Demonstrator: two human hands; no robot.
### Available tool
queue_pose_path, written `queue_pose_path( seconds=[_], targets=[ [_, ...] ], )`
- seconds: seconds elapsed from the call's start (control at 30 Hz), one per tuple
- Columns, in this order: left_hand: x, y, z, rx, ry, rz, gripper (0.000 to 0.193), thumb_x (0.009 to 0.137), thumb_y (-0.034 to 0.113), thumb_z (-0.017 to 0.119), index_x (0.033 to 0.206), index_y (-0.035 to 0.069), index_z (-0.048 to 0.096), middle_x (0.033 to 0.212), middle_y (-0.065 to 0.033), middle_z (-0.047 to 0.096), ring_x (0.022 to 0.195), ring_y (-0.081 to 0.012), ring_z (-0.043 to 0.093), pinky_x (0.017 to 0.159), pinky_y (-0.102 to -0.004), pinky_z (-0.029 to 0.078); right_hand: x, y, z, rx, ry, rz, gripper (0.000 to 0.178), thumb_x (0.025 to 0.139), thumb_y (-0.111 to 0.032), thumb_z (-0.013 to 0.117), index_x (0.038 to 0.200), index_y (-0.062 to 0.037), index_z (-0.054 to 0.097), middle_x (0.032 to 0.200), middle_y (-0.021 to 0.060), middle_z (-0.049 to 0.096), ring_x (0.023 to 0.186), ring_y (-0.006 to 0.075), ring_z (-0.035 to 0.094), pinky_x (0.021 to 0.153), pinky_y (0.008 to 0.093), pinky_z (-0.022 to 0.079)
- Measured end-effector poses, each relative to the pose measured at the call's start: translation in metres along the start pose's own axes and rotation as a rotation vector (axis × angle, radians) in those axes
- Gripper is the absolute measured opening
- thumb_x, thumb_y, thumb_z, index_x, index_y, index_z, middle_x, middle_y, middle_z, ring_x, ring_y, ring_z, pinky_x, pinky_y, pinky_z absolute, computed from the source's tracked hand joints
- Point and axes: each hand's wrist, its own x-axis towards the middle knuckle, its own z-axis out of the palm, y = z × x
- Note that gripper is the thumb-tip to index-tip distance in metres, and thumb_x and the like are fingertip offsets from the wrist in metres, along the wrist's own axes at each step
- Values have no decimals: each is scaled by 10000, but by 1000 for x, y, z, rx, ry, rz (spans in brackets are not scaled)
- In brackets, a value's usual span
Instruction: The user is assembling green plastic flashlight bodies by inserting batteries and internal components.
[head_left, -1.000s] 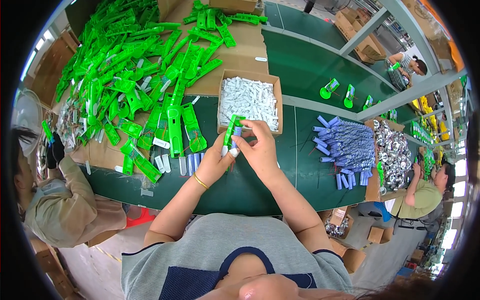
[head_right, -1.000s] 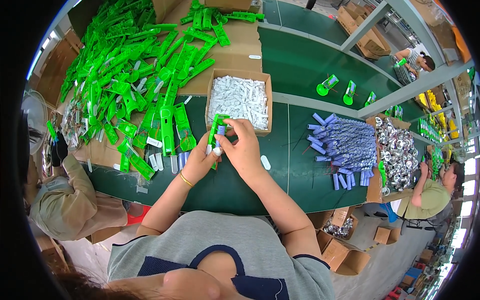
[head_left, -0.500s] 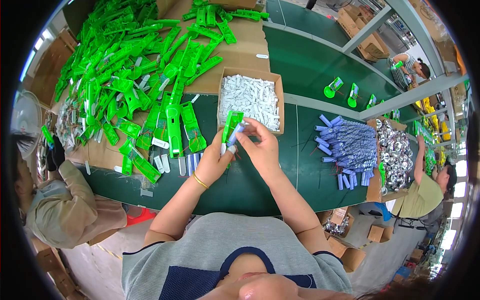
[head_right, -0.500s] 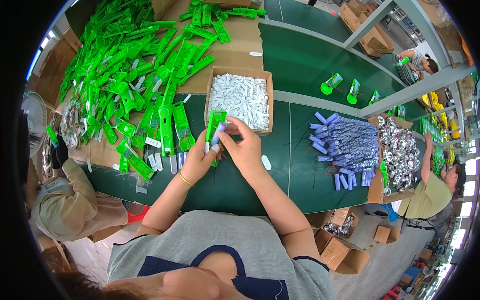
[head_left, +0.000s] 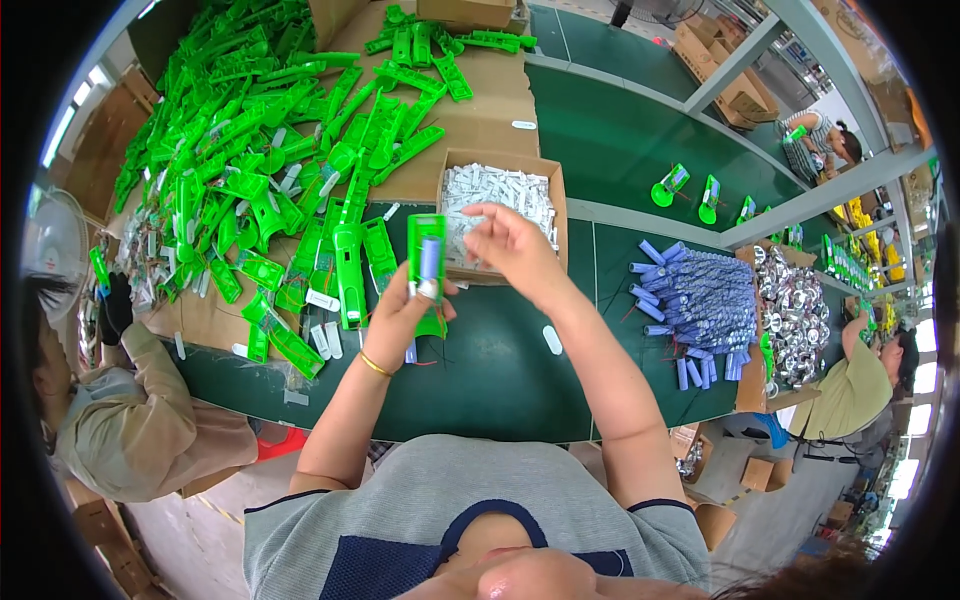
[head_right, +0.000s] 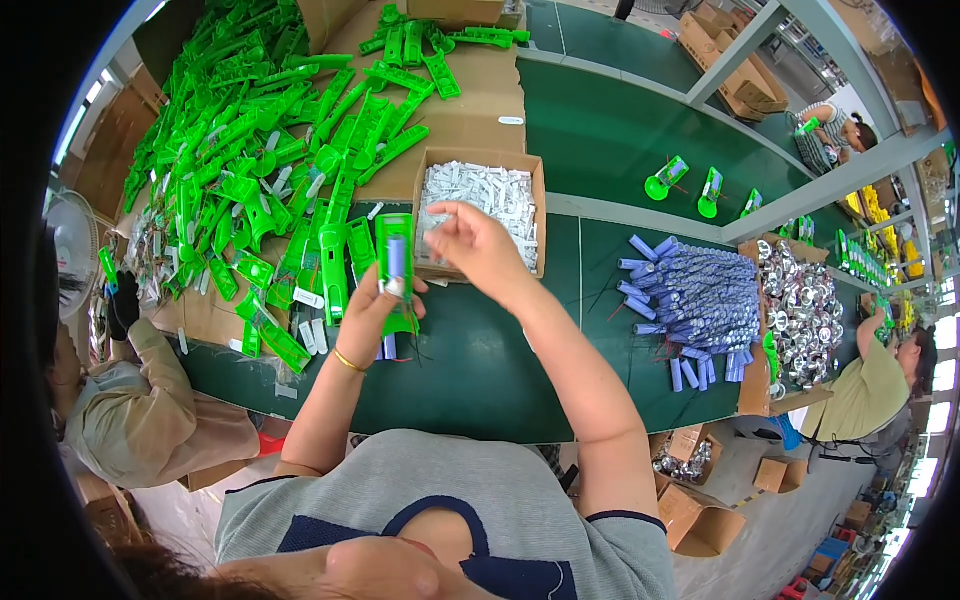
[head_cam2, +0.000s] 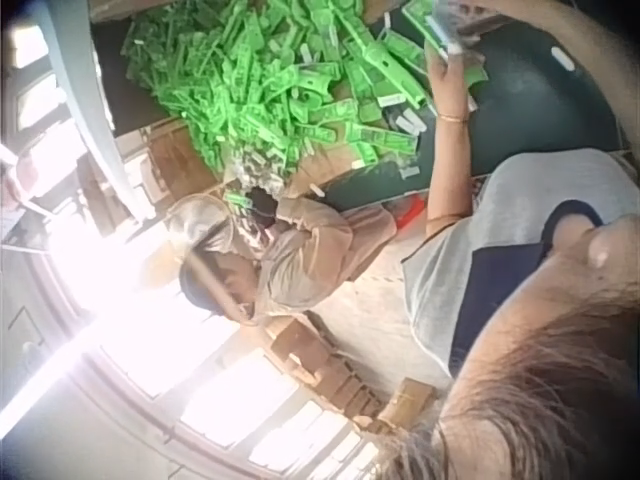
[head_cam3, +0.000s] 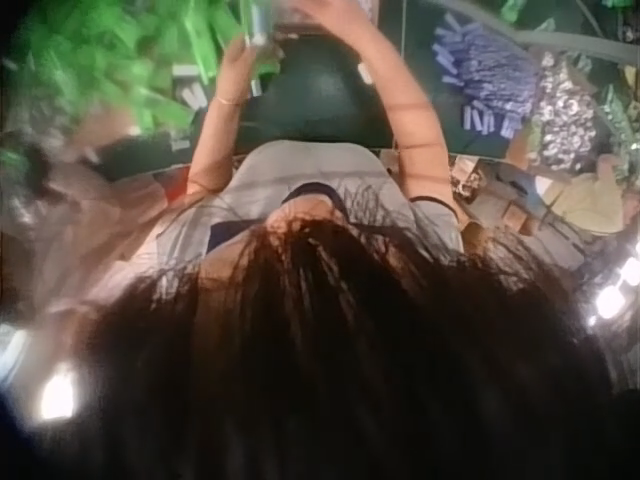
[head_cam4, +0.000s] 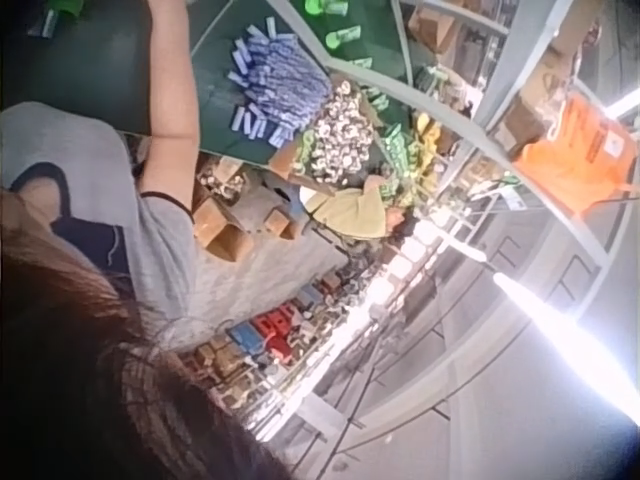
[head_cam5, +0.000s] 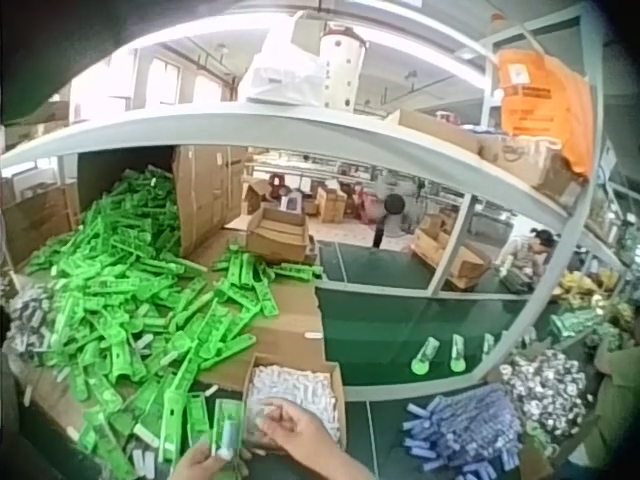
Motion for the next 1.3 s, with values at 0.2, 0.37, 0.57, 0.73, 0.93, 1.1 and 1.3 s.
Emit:
queue_pose_path(
  seconds=[0.2, 0.37, 0.57, 0.73, 0.93, 1.1, 1.3],
  targets=[
    [7, 13, -6, -118, 72, 12, 310, 1049, 286, 493, 1271, 69, 495, 1098, -78, 631, 827, -165, 641, 675, -296, 535, 83, 59, -18, -912, 116, -258, 292, 843, -148, 715, 1132, -111, 689, 1097, 104, 634, 1070, 313, 618, 865, 425, 530],
    [17, 9, -5, -60, 202, 3, 276, 1052, 324, 493, 1152, 71, 538, 901, -71, 647, 656, -151, 620, 583, -283, 494, 86, 76, -24, -975, 166, -296, 143, 818, -158, 734, 957, -125, 743, 1027, 75, 621, 1029, 285, 607, 824, 431, 530],
    [26, 8, -9, 81, 216, 67, 266, 1053, 260, 491, 1219, 56, 530, 918, -69, 659, 649, -130, 614, 603, -256, 474, 42, 41, -30, -549, 206, -353, 140, 869, -137, 720, 977, -48, 721, 852, 82, 682, 760, 240, 644, 679, 346, 531],
    [42, 14, 13, 231, 125, 137, 315, 1029, 265, 551, 1268, 61, 533, 907, -34, 674, 633, -97, 613, 554, -242, 466, 16, 35, -41, -484, 407, -385, 170, 873, -45, 721, 1043, -52, 726, 911, 56, 692, 792, 145, 657, 684, 266, 513],
    [44, 9, 34, 382, 132, 190, 365, 981, 179, 611, 1309, 38, 540, 830, -27, 660, 616, -99, 620, 535, -257, 494, -12, 5, -17, 171, 472, -184, 112, 906, 1, 710, 1015, 29, 707, 958, 33, 710, 864, 71, 639, 781, 213, 509],
    [37, 10, 60, 428, 103, 174, 412, 955, 145, 637, 1331, 10, 531, 777, -47, 633, 614, -115, 625, 539, -286, 501, -23, 5, 3, 306, 585, -234, 103, 912, -13, 706, 1008, 23, 699, 934, 30, 701, 845, 68, 630, 766, 216, 505],
    [40, 11, 76, 517, 88, 230, 382, 950, 117, 605, 1310, 13, 531, 733, -80, 626, 573, -151, 643, 520, -322, 518, -21, 17, -18, 41, 657, -262, 122, 903, -69, 731, 996, -4, 686, 856, 14, 673, 760, 55, 587, 691, 221, 478]
  ],
)
